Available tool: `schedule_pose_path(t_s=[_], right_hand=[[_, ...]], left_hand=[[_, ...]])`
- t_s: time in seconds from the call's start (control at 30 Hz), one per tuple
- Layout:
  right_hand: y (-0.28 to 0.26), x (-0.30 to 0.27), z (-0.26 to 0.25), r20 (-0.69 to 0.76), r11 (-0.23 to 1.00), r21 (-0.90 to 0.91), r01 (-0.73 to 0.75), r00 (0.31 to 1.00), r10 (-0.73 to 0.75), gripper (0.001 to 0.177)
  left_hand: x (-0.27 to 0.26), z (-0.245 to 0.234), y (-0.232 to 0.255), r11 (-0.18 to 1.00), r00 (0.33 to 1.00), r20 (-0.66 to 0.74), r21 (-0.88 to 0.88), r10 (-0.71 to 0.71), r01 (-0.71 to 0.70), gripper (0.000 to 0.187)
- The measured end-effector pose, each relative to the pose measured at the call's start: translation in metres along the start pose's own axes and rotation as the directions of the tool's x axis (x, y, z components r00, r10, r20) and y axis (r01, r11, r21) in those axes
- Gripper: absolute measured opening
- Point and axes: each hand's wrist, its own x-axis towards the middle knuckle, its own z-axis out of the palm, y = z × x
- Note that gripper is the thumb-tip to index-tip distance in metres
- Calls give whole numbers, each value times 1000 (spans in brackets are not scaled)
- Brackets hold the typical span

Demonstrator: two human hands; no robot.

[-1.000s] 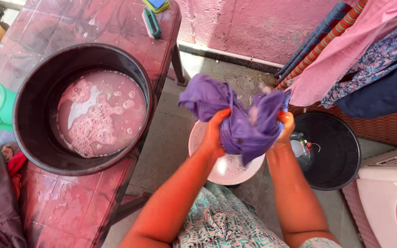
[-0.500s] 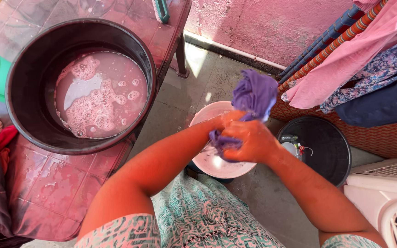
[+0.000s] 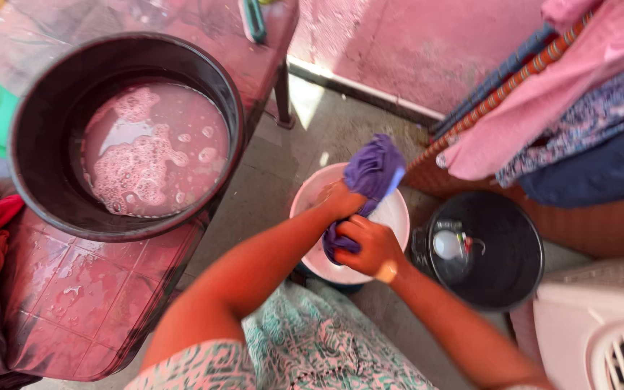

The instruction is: The person washes several items of clothing by hand in a basin of soapy water, scrubbing them and then rinsing them in a separate bucket of water before scrubbing the basin itself with a brush.

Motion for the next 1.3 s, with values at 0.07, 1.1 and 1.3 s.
schedule_pose_path(t_s=[0.07, 1.1, 1.3], right_hand=[[37, -20, 18, -147, 944, 320, -81, 980, 134, 27], [-133, 108, 248, 877, 578, 315, -753, 464, 126, 36], [-166, 121, 263, 838, 549, 388, -740, 531, 123, 34]], left_hand=[[-18, -22, -2, 987, 987, -152, -144, 47, -69, 56], [-630, -246, -95, 878, -211, -852, 458, 479, 142, 79], [-602, -310, -101, 904, -15, -922, 376, 386, 202, 106]])
